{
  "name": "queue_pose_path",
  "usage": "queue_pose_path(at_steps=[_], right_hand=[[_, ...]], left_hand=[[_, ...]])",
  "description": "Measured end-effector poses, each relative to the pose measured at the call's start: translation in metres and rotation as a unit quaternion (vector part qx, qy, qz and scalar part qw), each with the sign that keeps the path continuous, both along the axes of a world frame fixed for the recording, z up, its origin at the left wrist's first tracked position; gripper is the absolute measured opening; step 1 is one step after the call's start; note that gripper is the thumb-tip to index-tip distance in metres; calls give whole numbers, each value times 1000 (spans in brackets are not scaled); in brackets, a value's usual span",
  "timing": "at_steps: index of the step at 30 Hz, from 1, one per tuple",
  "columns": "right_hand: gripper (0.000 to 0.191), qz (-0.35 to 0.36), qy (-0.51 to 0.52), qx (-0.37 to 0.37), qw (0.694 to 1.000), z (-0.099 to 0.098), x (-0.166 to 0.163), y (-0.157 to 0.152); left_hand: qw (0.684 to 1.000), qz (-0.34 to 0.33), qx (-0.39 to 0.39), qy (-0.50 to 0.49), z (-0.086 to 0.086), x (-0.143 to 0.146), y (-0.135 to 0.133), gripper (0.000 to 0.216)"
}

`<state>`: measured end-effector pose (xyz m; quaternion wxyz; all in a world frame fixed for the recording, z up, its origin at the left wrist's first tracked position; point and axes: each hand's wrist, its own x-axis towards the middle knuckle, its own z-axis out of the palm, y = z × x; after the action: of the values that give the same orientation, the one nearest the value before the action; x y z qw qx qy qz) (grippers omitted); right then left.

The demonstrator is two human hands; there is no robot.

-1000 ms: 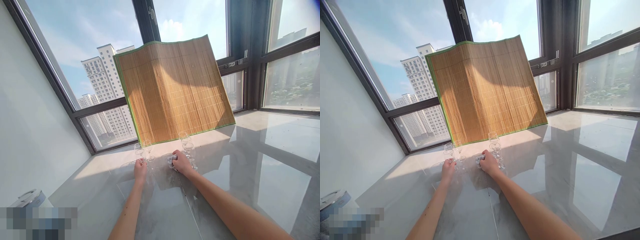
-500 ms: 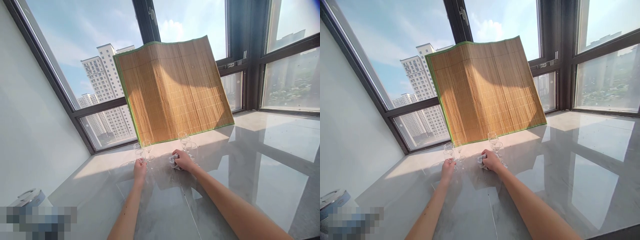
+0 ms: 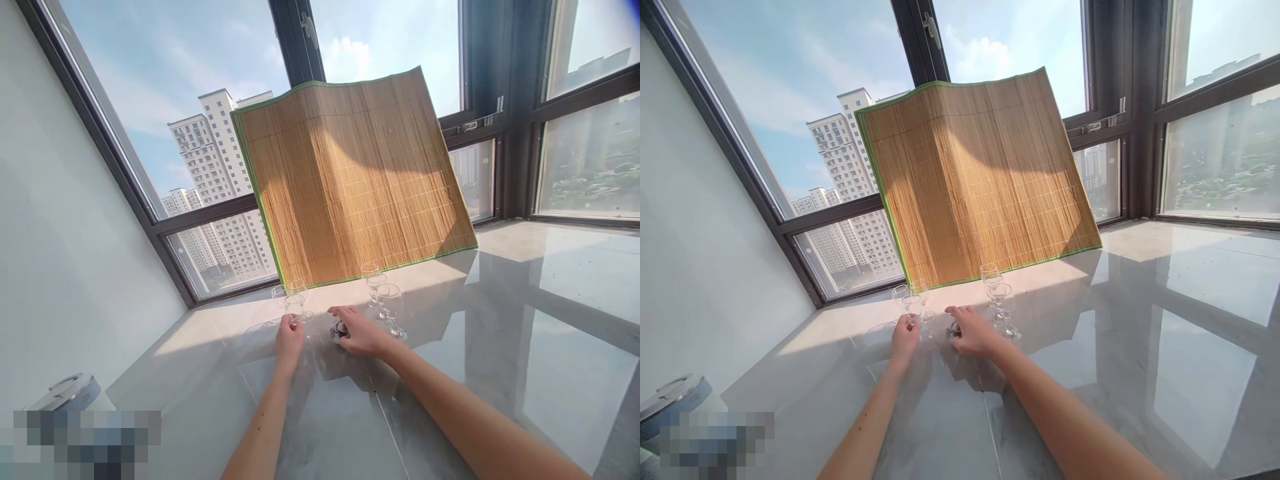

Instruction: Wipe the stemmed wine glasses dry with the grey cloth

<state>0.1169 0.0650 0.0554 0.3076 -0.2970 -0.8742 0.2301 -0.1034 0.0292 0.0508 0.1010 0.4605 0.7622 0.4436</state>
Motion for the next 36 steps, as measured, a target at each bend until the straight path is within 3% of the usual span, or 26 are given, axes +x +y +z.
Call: queue_pose_path(at_steps=[4,14,20,24,28,36], right_hand=[[66,11,-9,-65,998,2,-8,-13],[57,-61,-75,47,994,-2,-21,-21],[65,-52,-62,35,996,-10,-24,-19],[72,-101,-1,16,995,-14,-28,-15],[76,-132,64,78,986,-3,-26,-18],[75,-149,7,160,976,14,-20,-22]], left_hand=[[1000,-10,7,24,0,3,-1,18],[996,-79,19,33,-16,7,4,22],[994,-98,1,46,-17,8,5,27],[994,-73,-15,77,-14,12,3,41],[983,-73,-32,167,-6,23,-5,40],[961,-104,-19,254,2,39,-17,19]])
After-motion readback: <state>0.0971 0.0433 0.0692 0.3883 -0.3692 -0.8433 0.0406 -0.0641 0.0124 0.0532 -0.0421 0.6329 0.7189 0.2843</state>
